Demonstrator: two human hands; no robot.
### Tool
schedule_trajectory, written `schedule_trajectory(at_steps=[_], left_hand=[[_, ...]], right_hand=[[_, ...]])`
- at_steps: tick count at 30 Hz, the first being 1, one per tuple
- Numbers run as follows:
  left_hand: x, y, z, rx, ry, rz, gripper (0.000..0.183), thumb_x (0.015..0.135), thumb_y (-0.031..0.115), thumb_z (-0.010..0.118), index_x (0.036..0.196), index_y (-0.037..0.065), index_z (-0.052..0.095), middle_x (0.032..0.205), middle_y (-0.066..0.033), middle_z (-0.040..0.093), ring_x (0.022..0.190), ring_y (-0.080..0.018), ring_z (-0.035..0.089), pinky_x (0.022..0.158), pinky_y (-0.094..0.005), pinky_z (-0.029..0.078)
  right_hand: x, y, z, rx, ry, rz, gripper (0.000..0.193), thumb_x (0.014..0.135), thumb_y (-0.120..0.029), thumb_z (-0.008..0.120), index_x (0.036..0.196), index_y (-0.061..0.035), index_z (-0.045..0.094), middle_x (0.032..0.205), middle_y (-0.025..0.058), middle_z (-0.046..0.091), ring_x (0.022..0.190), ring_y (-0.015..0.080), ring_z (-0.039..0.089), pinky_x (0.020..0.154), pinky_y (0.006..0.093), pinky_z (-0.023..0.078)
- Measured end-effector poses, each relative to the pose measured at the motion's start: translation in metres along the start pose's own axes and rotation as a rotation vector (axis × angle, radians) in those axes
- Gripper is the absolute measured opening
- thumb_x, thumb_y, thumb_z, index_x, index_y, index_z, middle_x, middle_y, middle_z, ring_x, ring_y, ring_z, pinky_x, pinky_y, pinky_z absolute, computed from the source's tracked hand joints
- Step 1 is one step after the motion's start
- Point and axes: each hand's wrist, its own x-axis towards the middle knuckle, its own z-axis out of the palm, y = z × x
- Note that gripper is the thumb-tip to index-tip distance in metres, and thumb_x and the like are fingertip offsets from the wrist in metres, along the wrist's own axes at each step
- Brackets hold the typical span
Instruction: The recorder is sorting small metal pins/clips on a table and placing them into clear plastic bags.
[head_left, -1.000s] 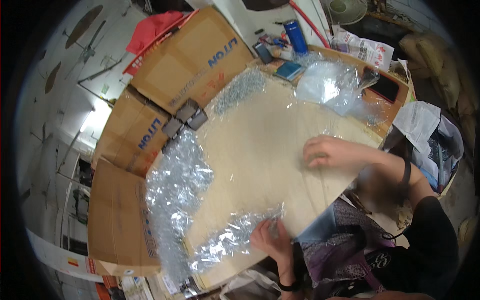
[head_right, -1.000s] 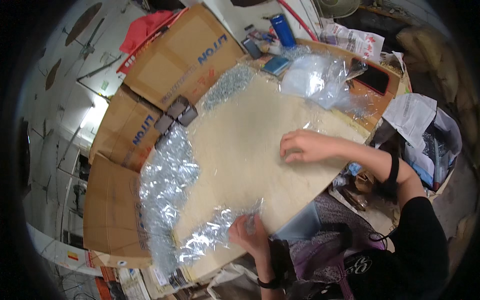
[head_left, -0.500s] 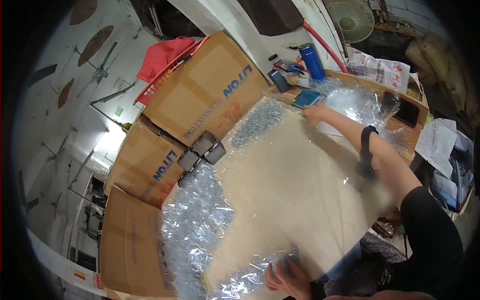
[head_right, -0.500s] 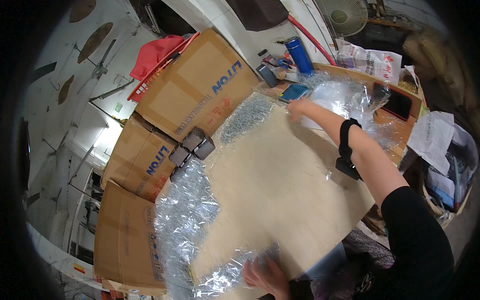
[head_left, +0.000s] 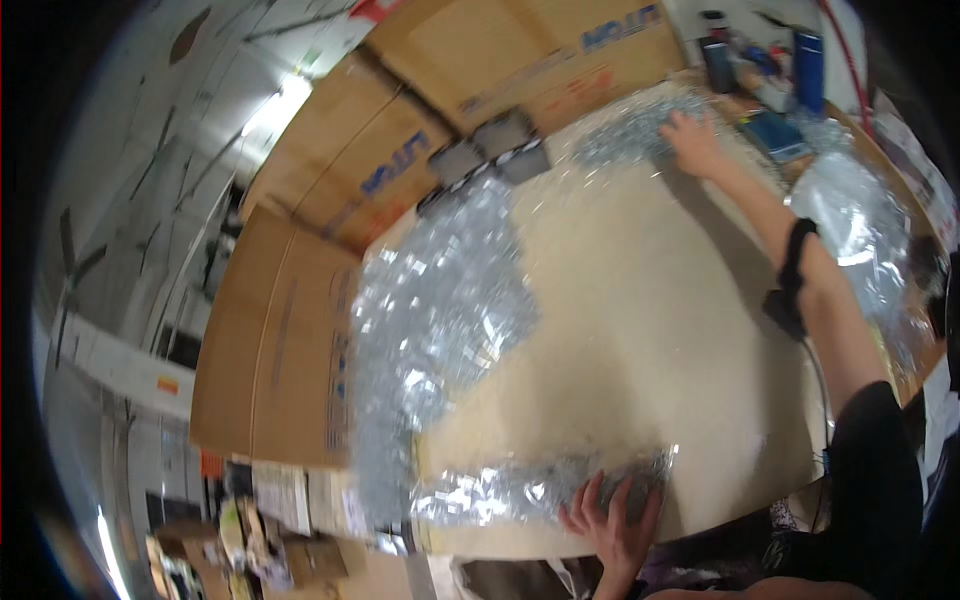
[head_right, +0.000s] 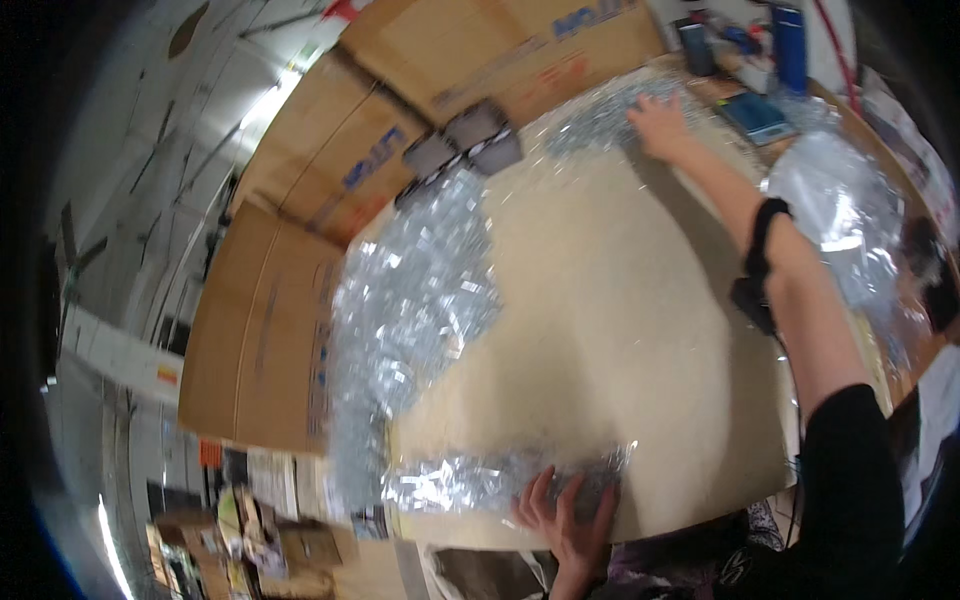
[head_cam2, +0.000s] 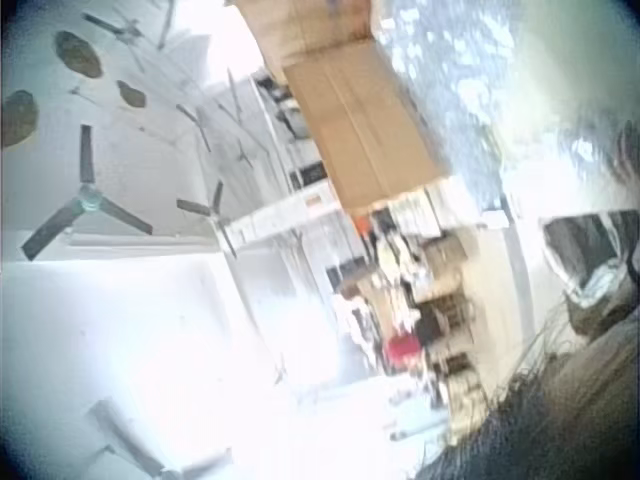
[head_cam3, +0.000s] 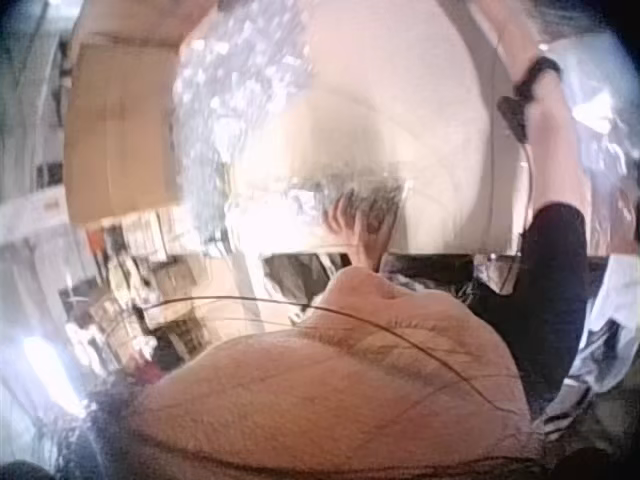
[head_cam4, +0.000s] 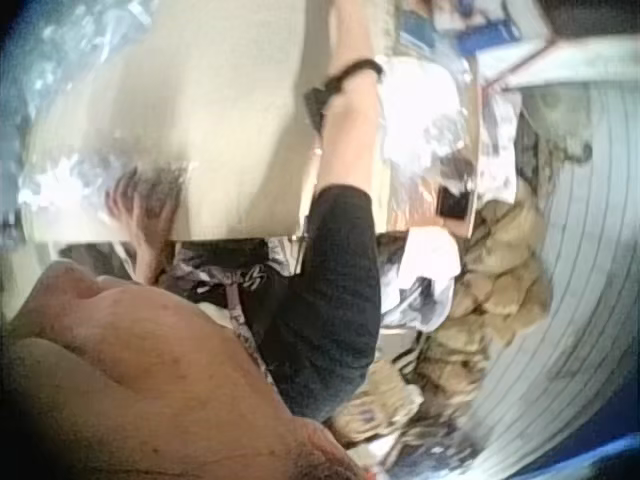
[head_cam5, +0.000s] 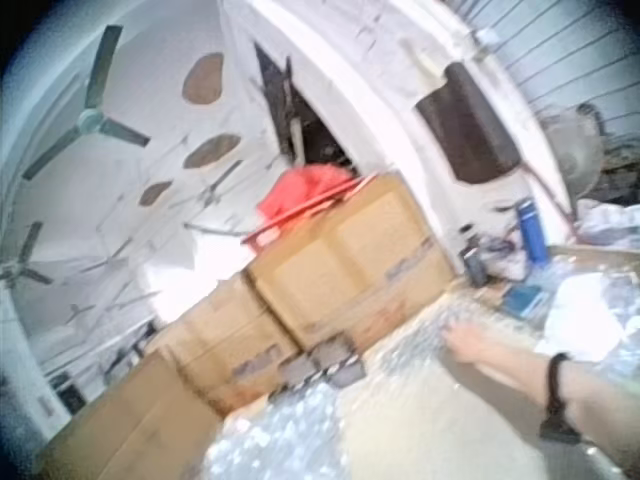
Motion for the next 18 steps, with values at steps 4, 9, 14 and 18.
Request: schedule_trajectory(at_steps=[4,9,14,18], left_hand=[[0.0,-0.007,0.009,0.062,0.051,-0.103,0.044,0.07,0.024,0.081,0.109,0.017,0.061,0.127,-0.0101,0.048,0.121,-0.0331,0.044,0.105,-0.0602,0.018],[-0.004,-0.011,0.001,0.025,0.014,-0.176,0.043,0.076,0.023,0.077,0.114,0.015,0.06,0.13,-0.0102,0.046,0.125,-0.0312,0.041,0.108,-0.0618,0.013],[-0.014,-0.017,0.007,-0.114,0.1,-0.128,0.054,0.079,0.023,0.074,0.126,0.009,0.052,0.136,-0.0165,0.041,0.131,-0.0368,0.035,0.109,-0.063,0.011],[-0.035,-0.032,-0.004,-0.073,0.214,-0.156,0.072,0.076,0.023,0.076,0.137,0.006,0.041,0.146,-0.0249,0.027,0.138,-0.0439,0.024,0.11,-0.0626,0.01]], right_hand=[[-0.057,-0.055,-0.038,0.024,0.242,-0.361,0.052,0.071,-0.01,0.069,0.121,-0.0066,0.053,0.129,0.0176,0.049,0.122,0.0347,0.046,0.11,0.0518,0.026],[-0.191,-0.149,-0.137,0.925,-0.569,-1.14,0.066,0.079,-0.03,0.072,0.133,-0.0027,0.045,0.124,0.0201,0.05,0.114,0.0344,0.047,0.099,0.0431,0.037],[-0.242,-0.179,-0.164,0.69,-0.748,-1.229,0.082,0.078,-0.037,0.072,0.142,-0.0022,0.036,0.124,0.0186,0.047,0.113,0.0308,0.045,0.097,0.0388,0.036],[-0.249,-0.19,-0.154,0.701,-0.691,-1.134,0.088,0.078,-0.037,0.073,0.144,-0.0008,0.029,0.125,0.0196,0.045,0.114,0.0323,0.043,0.098,0.0432,0.032]])
